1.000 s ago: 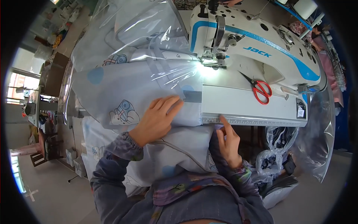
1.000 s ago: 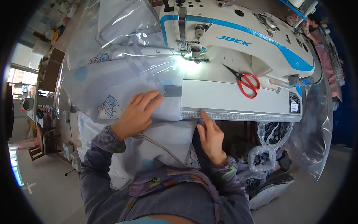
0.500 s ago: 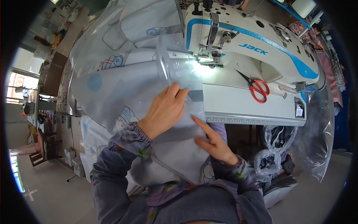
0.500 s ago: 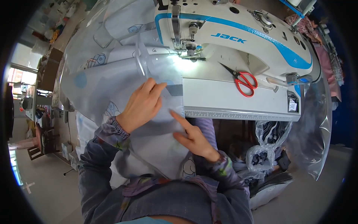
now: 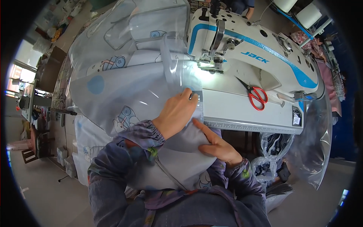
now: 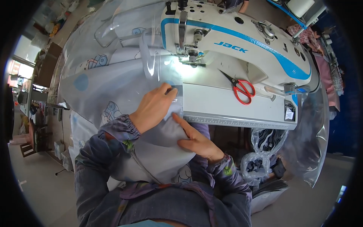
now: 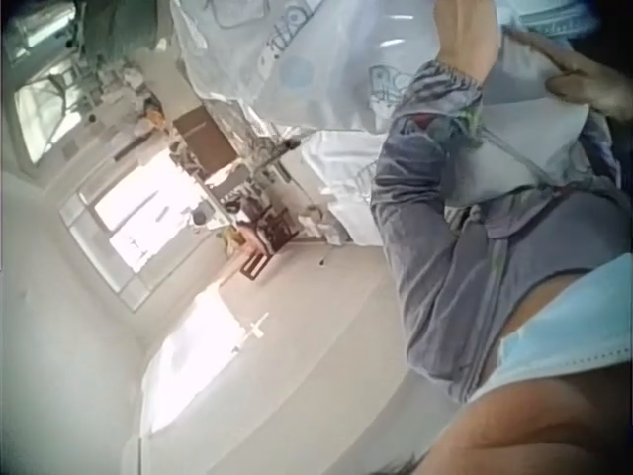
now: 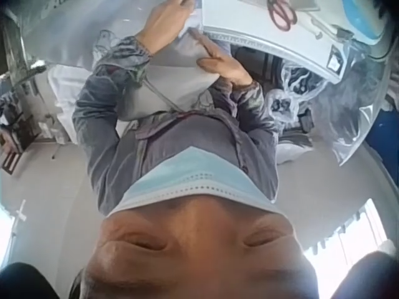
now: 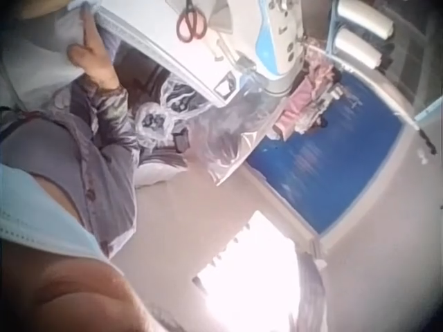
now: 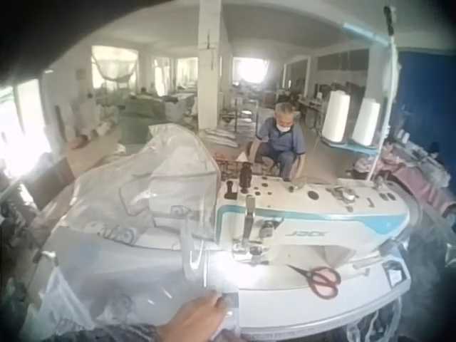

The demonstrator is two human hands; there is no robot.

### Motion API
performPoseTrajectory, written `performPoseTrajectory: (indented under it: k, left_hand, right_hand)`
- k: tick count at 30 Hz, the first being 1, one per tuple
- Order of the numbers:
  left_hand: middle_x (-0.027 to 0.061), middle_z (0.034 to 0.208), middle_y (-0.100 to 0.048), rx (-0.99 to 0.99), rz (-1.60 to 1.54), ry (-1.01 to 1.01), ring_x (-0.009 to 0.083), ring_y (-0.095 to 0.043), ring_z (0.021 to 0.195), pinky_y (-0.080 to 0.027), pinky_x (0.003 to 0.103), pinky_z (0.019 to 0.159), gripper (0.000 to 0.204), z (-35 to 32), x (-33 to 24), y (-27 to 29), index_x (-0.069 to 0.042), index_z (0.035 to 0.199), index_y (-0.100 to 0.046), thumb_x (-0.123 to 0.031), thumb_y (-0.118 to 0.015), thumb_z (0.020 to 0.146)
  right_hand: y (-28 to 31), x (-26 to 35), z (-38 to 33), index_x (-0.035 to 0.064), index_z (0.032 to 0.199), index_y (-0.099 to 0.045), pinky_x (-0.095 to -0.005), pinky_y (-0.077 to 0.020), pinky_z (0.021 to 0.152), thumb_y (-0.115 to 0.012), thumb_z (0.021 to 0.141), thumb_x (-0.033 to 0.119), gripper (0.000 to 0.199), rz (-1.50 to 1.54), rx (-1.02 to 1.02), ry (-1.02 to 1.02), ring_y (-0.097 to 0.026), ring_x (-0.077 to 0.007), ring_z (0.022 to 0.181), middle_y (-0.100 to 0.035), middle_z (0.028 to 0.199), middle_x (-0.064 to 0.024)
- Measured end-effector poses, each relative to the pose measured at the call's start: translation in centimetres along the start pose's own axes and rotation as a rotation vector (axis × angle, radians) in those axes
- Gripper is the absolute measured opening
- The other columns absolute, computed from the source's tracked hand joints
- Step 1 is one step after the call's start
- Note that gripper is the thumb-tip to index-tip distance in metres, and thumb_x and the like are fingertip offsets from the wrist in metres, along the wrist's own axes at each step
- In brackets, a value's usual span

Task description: Sewing a transparent plastic sheet onto a printed fabric panel using an industrial sewing machine.

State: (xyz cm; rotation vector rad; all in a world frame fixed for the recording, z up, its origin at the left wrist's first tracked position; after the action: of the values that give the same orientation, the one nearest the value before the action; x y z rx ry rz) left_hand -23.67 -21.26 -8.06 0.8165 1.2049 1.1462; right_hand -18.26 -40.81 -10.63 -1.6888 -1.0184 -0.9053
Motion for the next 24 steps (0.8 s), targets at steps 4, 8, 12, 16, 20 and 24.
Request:
performPoseTrajectory:
  k: [4, 8, 12, 16, 20, 24]
  left_hand:
    - [0.0171, 0.106, -0.058, 0.064, 0.051, 0.032, 0.0323, -0.067, 0.089, -0.056, 0.04, 0.073, 0.031, 1.1, 0.9, -0.1, 0.001, 0.113, -0.061, -0.003, -0.065, 0.082]
    - [0.0166, 0.102, -0.06, 0.044, 0.08, 0.016, 0.0311, -0.068, 0.086, -0.057, 0.039, 0.072, 0.033, 2.1, 1.7, -0.1, -0.002, 0.113, -0.064, -0.005, -0.066, 0.08]
    - [0.0153, 0.098, -0.061, 0.002, 0.112, -0.008, 0.0301, -0.068, 0.083, -0.057, 0.04, 0.069, 0.03, 3.3, 2.2, 0.1, -0.003, 0.109, -0.067, -0.006, -0.066, 0.08]
    - [0.0147, 0.097, -0.061, 0.004, 0.124, -0.013, 0.0295, -0.068, 0.084, -0.057, 0.04, 0.068, 0.027, 4.6, 3.0, 0.1, -0.003, 0.106, -0.068, -0.007, -0.066, 0.08]
    - [0.015, 0.096, -0.062, 0.027, 0.148, -0.026, 0.0297, -0.068, 0.084, -0.057, 0.04, 0.067, 0.017, 5.6, 3.5, 0.2, -0.003, 0.094, -0.069, -0.008, -0.067, 0.079]
    - [0.0153, 0.093, -0.063, -0.001, 0.136, -0.043, 0.0302, -0.068, 0.085, -0.057, 0.04, 0.066, 0.01, 6.4, 4.4, 0.0, -0.003, 0.084, -0.068, -0.009, -0.07, 0.076]
  right_hand:
    - [0.1, 0.6, 1.0, 0.0044, 0.162, -0.019, -0.0243, -0.0319, 0.111, -0.051, 0.081, -0.013, 0.088, 0.086, -0.026, -0.01, -0.042, -0.0136, 0.135, -0.041, 0.154, -0.0098]
    - [0.2, 1.3, 2.0, 0.0047, 0.161, -0.022, -0.0256, -0.0387, 0.107, -0.051, 0.081, -0.013, 0.088, 0.29, -0.067, -0.032, -0.052, -0.0147, 0.127, -0.049, 0.148, -0.0104]
    - [0.5, 2.1, 3.8, 0.0041, 0.16, -0.024, -0.0271, -0.0461, 0.101, -0.053, 0.082, -0.012, 0.085, 0.404, -0.089, -0.037, -0.059, -0.0167, 0.118, -0.053, 0.143, -0.0125]
    - [1.2, 2.5, 5.2, 0.0036, 0.16, -0.024, -0.0275, -0.0516, 0.094, -0.055, 0.083, -0.01, 0.084, 0.455, -0.091, -0.04, -0.063, -0.0171, 0.111, -0.057, 0.138, -0.0135]
    - [1.8, 3.0, 6.7, 0.0028, 0.159, -0.024, -0.0283, -0.0549, 0.089, -0.055, 0.084, -0.01, 0.082, 0.508, -0.07, -0.035, -0.066, -0.0179, 0.107, -0.059, 0.135, -0.0144]
    - [2.6, 3.6, 8.0, 0.0024, 0.159, -0.024, -0.0282, -0.0551, 0.088, -0.055, 0.084, -0.011, 0.082, 0.522, -0.045, -0.019, -0.066, -0.0188, 0.109, -0.057, 0.136, -0.0159]
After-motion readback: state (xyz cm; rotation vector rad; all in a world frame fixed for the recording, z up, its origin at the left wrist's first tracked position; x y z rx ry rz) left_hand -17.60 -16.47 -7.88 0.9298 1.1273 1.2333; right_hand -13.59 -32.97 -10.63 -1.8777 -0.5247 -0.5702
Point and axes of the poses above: each hand's wrist, its own z-axis towards the middle knuckle, its own y-axis out of the back of the hand, x = y × z, the point moved 2 cm from there along z, towards the middle knuckle
